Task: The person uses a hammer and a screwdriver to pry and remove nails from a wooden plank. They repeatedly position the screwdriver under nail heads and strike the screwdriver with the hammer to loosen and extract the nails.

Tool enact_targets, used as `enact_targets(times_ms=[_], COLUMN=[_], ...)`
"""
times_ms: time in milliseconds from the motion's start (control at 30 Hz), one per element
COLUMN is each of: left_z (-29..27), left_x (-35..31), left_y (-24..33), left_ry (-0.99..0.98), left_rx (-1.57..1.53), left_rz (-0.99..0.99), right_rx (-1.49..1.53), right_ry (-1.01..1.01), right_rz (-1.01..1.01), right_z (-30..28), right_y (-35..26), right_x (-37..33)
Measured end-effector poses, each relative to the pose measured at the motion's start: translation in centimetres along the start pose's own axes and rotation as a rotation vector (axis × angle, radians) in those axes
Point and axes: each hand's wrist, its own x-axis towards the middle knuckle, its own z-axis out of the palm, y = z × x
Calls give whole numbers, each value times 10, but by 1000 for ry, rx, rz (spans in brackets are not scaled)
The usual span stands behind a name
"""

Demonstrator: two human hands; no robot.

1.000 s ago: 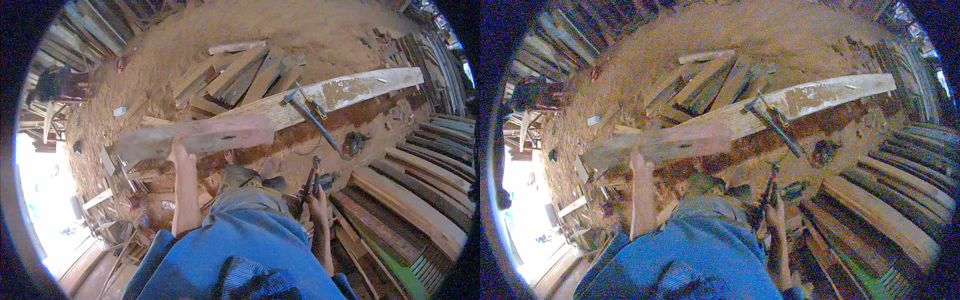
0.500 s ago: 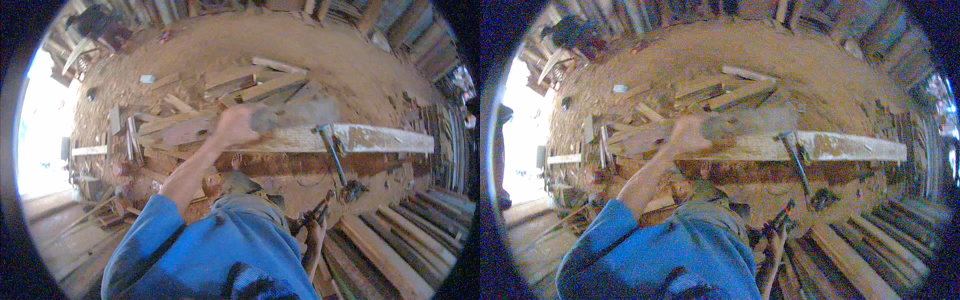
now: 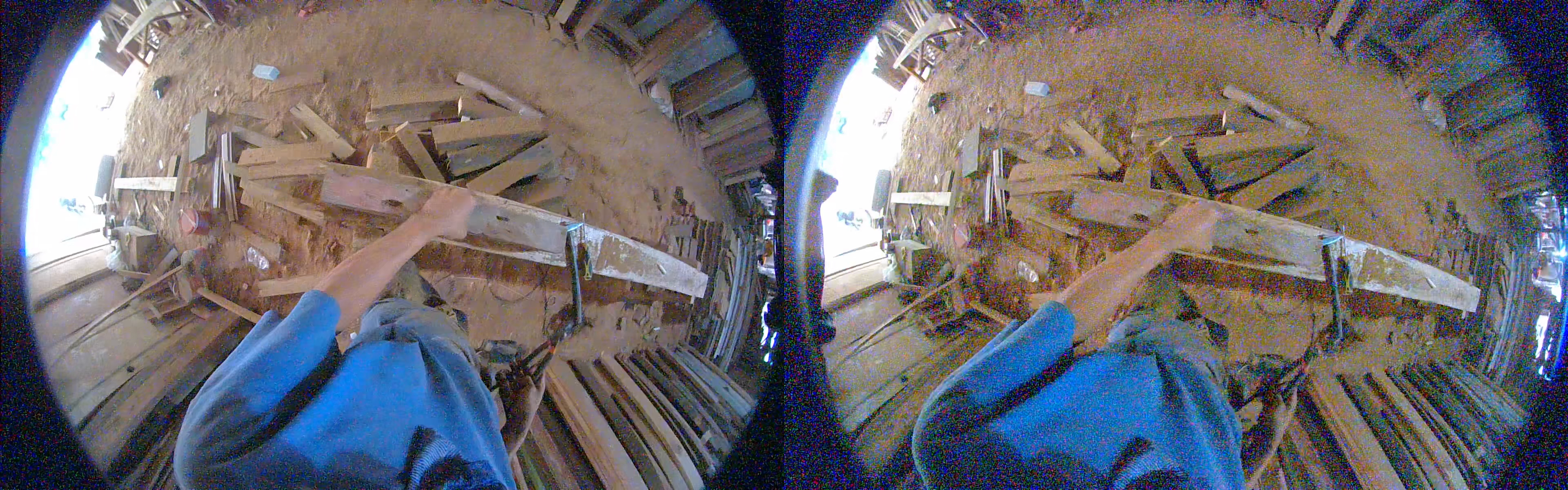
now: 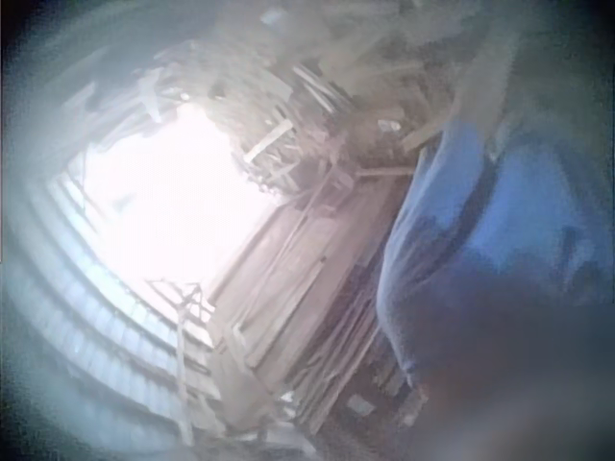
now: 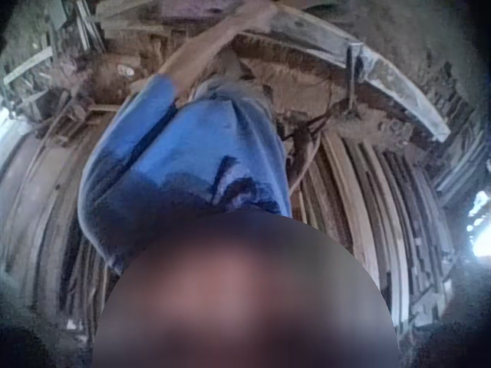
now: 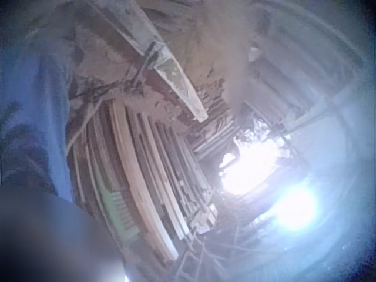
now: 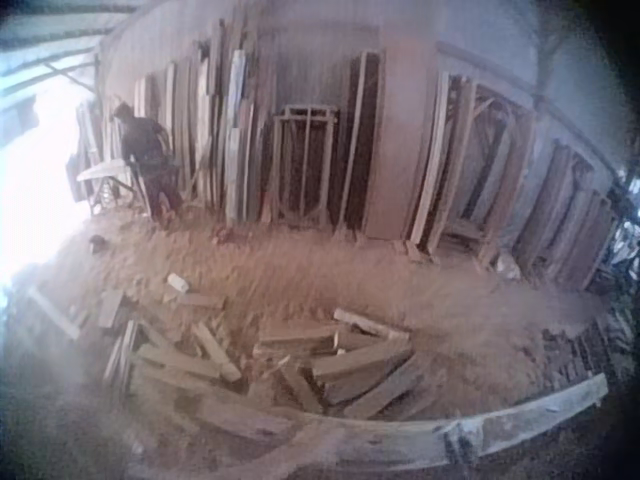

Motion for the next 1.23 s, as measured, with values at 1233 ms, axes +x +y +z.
enact_targets(times_ms=[1233], left_z=[13], left_x=[-160], left_y=[-114], left_ry=[-150], left_rx=[-2209], left_rz=[-559], right_rx=[37], right_ry=[-856], right_rz=[771], right_z=[381], right_y=[-67], right_x=[-57])
